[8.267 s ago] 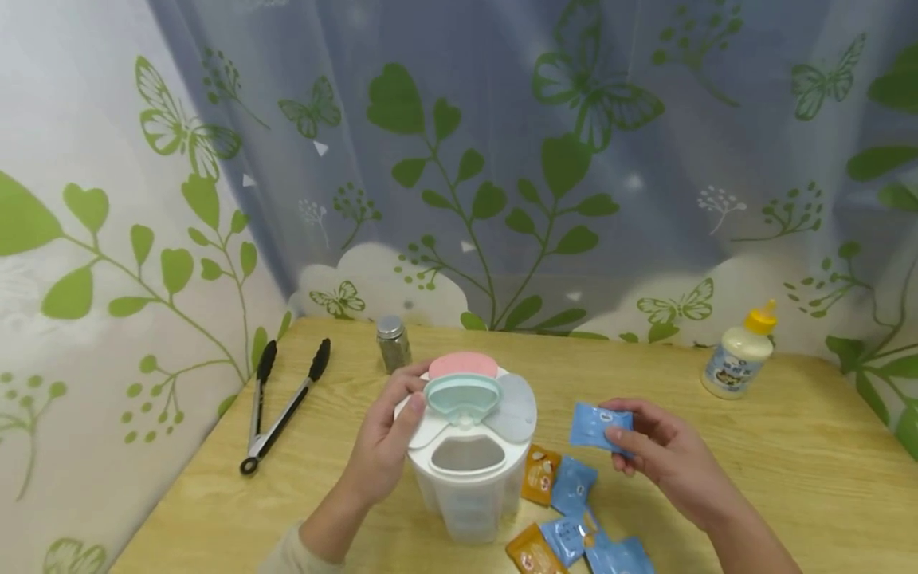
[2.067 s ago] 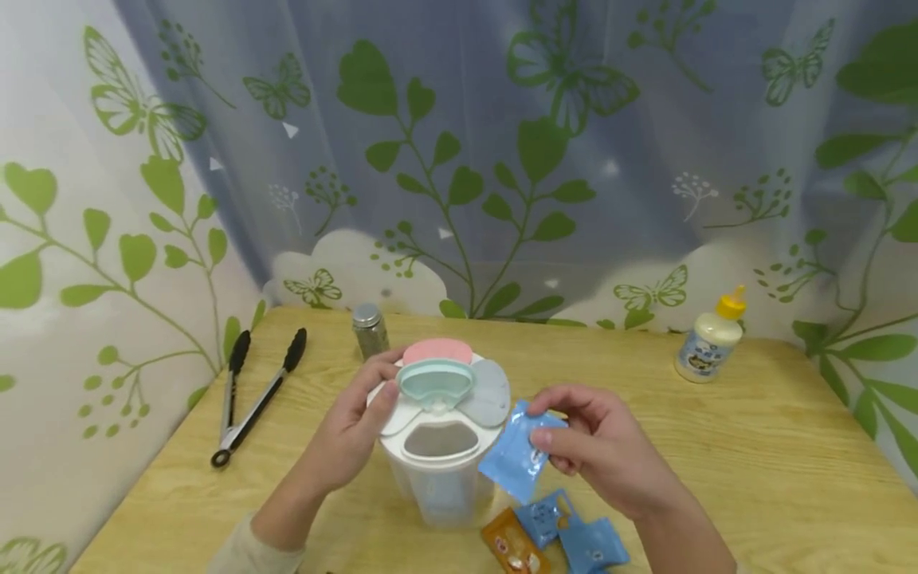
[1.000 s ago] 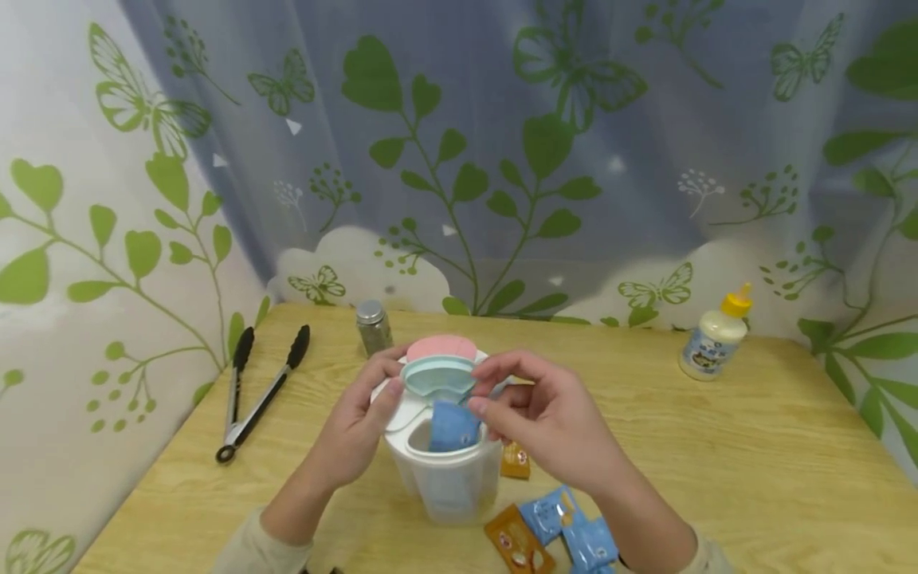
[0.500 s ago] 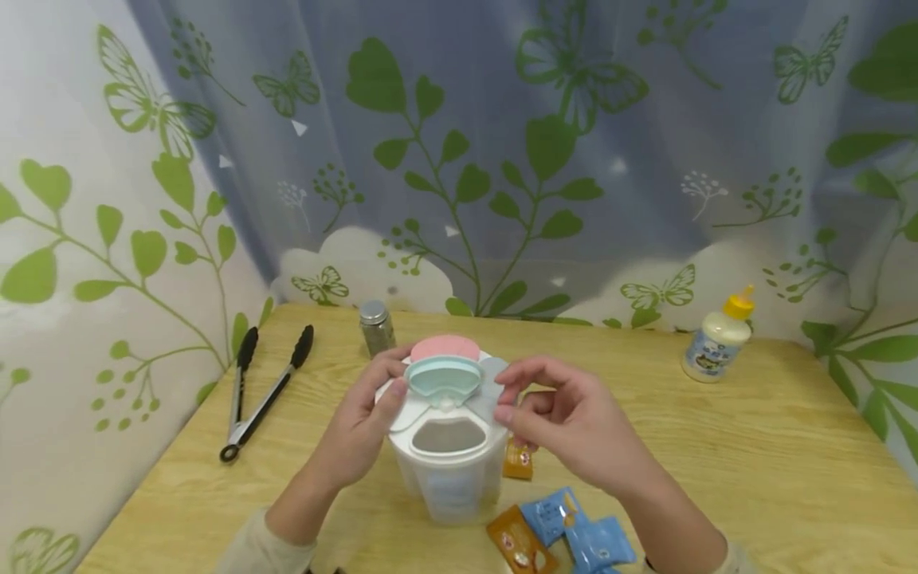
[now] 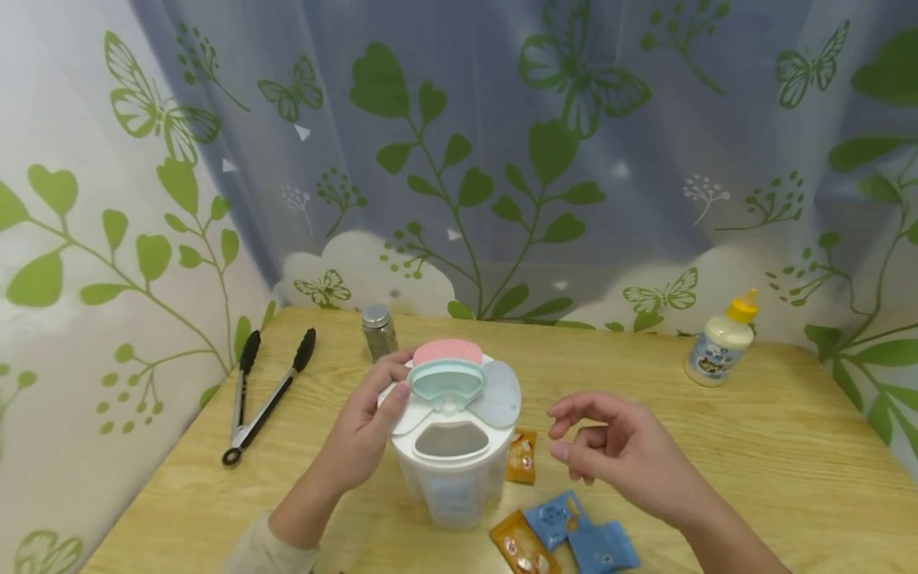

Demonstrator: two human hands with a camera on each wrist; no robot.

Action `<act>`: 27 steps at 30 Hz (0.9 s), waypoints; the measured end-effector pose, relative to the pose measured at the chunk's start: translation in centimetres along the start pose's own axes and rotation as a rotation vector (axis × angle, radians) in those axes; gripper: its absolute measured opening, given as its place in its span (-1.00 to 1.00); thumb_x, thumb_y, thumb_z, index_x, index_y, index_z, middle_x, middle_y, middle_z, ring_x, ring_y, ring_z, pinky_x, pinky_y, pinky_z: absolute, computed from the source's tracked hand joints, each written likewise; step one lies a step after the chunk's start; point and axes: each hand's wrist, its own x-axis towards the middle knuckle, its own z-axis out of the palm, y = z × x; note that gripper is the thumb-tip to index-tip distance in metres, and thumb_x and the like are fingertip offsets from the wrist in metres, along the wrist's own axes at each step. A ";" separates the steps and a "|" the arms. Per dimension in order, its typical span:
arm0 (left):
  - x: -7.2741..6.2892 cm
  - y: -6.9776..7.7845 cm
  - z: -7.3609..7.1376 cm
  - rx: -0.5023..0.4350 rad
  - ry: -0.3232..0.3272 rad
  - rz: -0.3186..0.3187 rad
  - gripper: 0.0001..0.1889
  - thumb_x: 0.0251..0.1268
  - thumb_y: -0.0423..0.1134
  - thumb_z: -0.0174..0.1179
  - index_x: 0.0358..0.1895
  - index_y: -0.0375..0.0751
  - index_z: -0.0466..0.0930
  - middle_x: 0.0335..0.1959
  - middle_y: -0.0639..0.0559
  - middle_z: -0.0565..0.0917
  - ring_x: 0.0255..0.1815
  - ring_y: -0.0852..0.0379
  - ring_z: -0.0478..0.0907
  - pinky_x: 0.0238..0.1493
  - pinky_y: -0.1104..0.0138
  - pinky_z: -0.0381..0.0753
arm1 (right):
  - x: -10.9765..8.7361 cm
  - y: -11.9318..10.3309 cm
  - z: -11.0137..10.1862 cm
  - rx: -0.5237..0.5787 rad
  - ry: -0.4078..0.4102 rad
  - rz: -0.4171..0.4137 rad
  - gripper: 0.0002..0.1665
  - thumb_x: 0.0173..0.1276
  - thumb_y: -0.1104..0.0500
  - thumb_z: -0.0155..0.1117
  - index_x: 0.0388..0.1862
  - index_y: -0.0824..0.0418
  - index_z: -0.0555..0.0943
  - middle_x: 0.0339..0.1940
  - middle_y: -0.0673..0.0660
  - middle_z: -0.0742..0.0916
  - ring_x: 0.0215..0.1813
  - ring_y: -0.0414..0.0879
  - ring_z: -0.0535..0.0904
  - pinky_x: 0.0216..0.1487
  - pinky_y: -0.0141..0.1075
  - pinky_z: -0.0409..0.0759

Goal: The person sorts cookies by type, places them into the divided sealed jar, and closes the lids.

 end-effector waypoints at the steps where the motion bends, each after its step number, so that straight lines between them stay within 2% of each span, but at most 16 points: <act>1: 0.0 -0.1 0.0 0.000 0.001 0.006 -0.85 0.54 -0.23 -0.04 -0.09 -0.15 0.53 0.38 -0.11 0.46 0.48 -0.14 0.32 0.36 -0.20 0.31 | -0.3 0.3 -0.2 0.004 -0.015 0.008 -0.53 0.37 0.60 0.06 0.19 0.29 0.50 -0.07 -0.01 0.68 -0.46 -0.13 0.58 -0.50 -0.19 0.56; 8: 0.1 -0.1 0.4 -0.022 -0.014 0.011 -0.85 0.55 -0.24 -0.04 -0.09 -0.16 0.53 0.39 -0.08 0.45 0.50 -0.10 0.29 0.40 -0.18 0.29 | -3.1 2.3 -2.2 0.046 -0.114 0.070 -0.45 0.36 0.62 0.03 0.27 0.31 0.44 0.02 -0.01 0.67 -0.38 -0.12 0.60 -0.46 -0.17 0.58; 12: -0.1 -0.1 0.4 -0.019 -0.010 -0.004 -0.85 0.55 -0.23 -0.03 -0.09 -0.14 0.53 0.40 -0.07 0.43 0.51 -0.10 0.28 0.41 -0.20 0.26 | -4.5 4.0 -3.1 0.101 -0.186 0.084 -0.39 0.32 0.65 0.05 0.33 0.32 0.41 0.09 0.01 0.67 -0.33 -0.15 0.64 -0.43 -0.20 0.61; 15: -0.2 -0.1 0.2 -0.009 -0.005 -0.006 -0.85 0.55 -0.22 -0.04 -0.09 -0.14 0.53 0.41 -0.07 0.42 0.51 -0.11 0.28 0.41 -0.21 0.26 | -5.3 5.6 -3.5 0.087 -0.257 0.087 -0.35 0.31 0.65 0.05 0.36 0.30 0.40 0.14 -0.01 0.66 -0.37 -0.10 0.63 -0.42 -0.22 0.62; 20: -0.1 -0.1 0.0 0.006 0.000 0.000 -0.84 0.55 -0.23 -0.04 -0.09 -0.15 0.53 0.41 -0.08 0.43 0.50 -0.11 0.29 0.41 -0.21 0.27 | -6.5 7.3 -4.4 0.021 -0.315 0.229 -0.47 0.38 0.55 0.07 0.32 0.33 0.41 0.13 -0.01 0.69 -0.42 -0.08 0.62 -0.42 -0.27 0.65; 22: -0.1 -0.1 -0.1 0.008 0.004 0.007 -0.84 0.55 -0.23 -0.04 -0.09 -0.15 0.53 0.40 -0.08 0.43 0.50 -0.12 0.30 0.40 -0.21 0.27 | -6.9 7.8 -4.7 0.037 -0.316 0.280 -0.50 0.40 0.51 0.09 0.31 0.36 0.40 0.03 0.07 0.72 -0.45 -0.06 0.60 -0.45 -0.28 0.64; 25: -0.1 -0.2 -0.1 0.006 0.003 0.010 -0.85 0.55 -0.24 -0.04 -0.10 -0.15 0.53 0.39 -0.08 0.45 0.49 -0.11 0.31 0.39 -0.20 0.29 | -7.4 8.7 -4.9 0.078 -0.327 0.295 -0.49 0.38 0.51 0.12 0.31 0.39 0.39 -0.25 0.20 0.72 -0.51 0.01 0.54 -0.49 -0.30 0.63; 26: -0.1 -0.2 -0.1 0.005 0.004 0.009 -0.85 0.55 -0.24 -0.04 -0.10 -0.14 0.53 0.39 -0.07 0.45 0.49 -0.11 0.31 0.39 -0.19 0.29 | -7.6 9.0 -4.9 0.092 -0.334 0.297 -0.48 0.38 0.51 0.13 0.32 0.39 0.39 -0.28 0.22 0.70 -0.50 0.02 0.53 -0.48 -0.30 0.63; 27: -0.1 -0.2 0.0 0.002 0.004 0.005 -0.86 0.55 -0.24 -0.03 -0.10 -0.14 0.53 0.38 -0.06 0.45 0.49 -0.09 0.31 0.39 -0.19 0.29 | -7.7 9.2 -4.9 0.111 -0.342 0.319 -0.47 0.38 0.50 0.13 0.32 0.37 0.40 -0.37 0.20 0.68 -0.52 -0.02 0.53 -0.46 -0.32 0.64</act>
